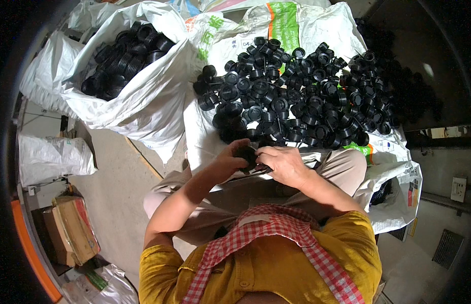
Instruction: The person sits on the floor and repeatedly picks up black plastic caps and threaded bases, then presses them together to form assembled units. The assembled parts are placed into a white sack beside the work area.
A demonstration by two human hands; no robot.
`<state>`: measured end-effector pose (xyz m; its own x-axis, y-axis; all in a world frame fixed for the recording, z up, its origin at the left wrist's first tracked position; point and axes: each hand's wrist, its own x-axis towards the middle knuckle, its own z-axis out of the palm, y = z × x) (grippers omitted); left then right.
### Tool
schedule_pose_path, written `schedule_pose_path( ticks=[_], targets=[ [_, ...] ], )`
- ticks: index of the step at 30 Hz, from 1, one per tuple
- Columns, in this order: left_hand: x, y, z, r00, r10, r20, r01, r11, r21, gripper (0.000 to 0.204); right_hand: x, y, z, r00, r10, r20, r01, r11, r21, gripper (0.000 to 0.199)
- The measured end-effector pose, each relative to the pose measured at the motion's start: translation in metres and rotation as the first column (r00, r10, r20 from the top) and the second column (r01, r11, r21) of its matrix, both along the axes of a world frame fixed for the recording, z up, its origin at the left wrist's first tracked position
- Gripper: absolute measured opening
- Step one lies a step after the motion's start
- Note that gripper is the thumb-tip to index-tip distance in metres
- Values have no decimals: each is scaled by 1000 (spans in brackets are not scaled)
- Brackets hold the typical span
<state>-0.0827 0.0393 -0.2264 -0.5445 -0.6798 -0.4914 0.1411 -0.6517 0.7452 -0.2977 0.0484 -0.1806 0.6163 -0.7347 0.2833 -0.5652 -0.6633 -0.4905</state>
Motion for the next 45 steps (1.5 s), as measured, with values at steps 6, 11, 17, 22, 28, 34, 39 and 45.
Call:
schedule_pose_path(
  ticks=[6, 11, 17, 22, 28, 34, 39, 45],
  targets=[
    [7, -2, -2, 991, 87, -105, -94, 993, -65, 54, -1, -10, 0, 995, -98, -2, 97, 981, 167, 21],
    [6, -3, 10, 935, 39, 353, 213, 732, -647, 43, 2, 7, -14, 996, -89, -1, 86, 961, 263, 33],
    [14, -21, 61, 875, 333, 351, 466, -384, -797, 16, -2, -4, -2, 806, -454, 380, -377, 100, 921, 18],
    [61, -44, 62, 868, 491, 77, 29, 104, -994, 19, -37, 23, -12, 767, -260, 587, -642, -301, 705, 28],
    [22, -5, 27, 998, 56, -34, -64, 768, -638, 38, 12, 11, -32, 334, -622, 708, -436, 564, 701, 19],
    [8, 10, 33, 960, -233, -155, 141, 882, -450, 49, 41, -4, -25, 644, -135, 753, -21, 981, 194, 22],
    [0, 11, 25, 893, -103, -438, 100, 995, -32, 50, 35, -7, -31, 685, 44, 727, 28, 996, -87, 25],
    [8, 4, 41, 984, -176, 24, 155, 782, -604, 53, 19, -20, -12, 729, 130, 672, 84, 957, -276, 31]
  ],
)
